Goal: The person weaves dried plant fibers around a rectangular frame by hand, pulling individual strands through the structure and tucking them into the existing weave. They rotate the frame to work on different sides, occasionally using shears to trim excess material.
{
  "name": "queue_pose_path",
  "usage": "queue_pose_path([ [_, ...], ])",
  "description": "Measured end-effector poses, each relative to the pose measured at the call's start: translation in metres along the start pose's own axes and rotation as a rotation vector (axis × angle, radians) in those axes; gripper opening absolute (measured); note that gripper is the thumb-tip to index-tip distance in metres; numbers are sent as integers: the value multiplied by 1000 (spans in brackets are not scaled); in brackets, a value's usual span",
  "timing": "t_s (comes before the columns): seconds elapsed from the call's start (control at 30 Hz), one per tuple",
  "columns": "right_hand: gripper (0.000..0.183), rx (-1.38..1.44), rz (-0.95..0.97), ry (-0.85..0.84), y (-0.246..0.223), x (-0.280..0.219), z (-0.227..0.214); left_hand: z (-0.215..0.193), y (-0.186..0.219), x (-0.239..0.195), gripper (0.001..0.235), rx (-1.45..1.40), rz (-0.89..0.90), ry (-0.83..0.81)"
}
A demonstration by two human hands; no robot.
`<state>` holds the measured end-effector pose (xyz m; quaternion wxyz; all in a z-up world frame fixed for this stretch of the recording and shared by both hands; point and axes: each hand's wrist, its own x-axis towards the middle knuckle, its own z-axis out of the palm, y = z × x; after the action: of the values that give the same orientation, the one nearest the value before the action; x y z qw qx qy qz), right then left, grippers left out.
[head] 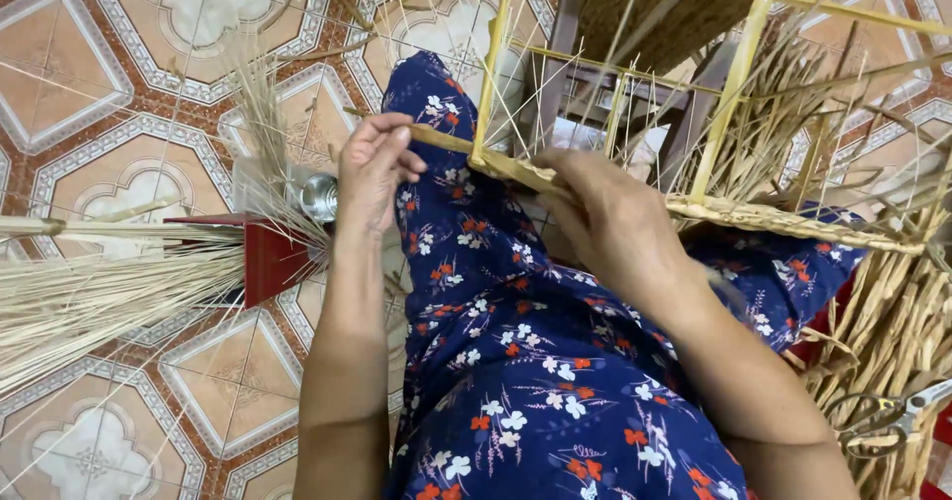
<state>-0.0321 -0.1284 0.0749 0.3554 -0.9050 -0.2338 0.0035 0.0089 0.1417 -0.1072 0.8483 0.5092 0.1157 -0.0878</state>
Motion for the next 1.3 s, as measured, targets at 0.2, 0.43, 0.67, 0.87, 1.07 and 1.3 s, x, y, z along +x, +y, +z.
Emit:
queue_pose_path([
  [0.2, 27, 52, 130, 29, 17, -23, 4, 10, 20, -26, 21, -347, 170, 51],
  [0.43, 23, 74, 292, 42, 32, -38, 17, 42, -9, -34, 27, -131, 110, -28],
  [0.67, 21, 161, 184, 0, 39, -56, 35, 69, 2, -65, 14, 856, 839, 190],
  [0.87, 30, 174, 133, 91, 39, -61, 28, 111, 38, -79, 42, 1098, 973, -91],
  [1.07, 35, 283, 269, 196, 44, -61, 32, 117, 38, -74, 44, 1169, 1009, -151],
  [1.3, 16, 89, 140, 311, 52, -50, 35, 104, 38, -69, 42, 1098, 871, -132],
])
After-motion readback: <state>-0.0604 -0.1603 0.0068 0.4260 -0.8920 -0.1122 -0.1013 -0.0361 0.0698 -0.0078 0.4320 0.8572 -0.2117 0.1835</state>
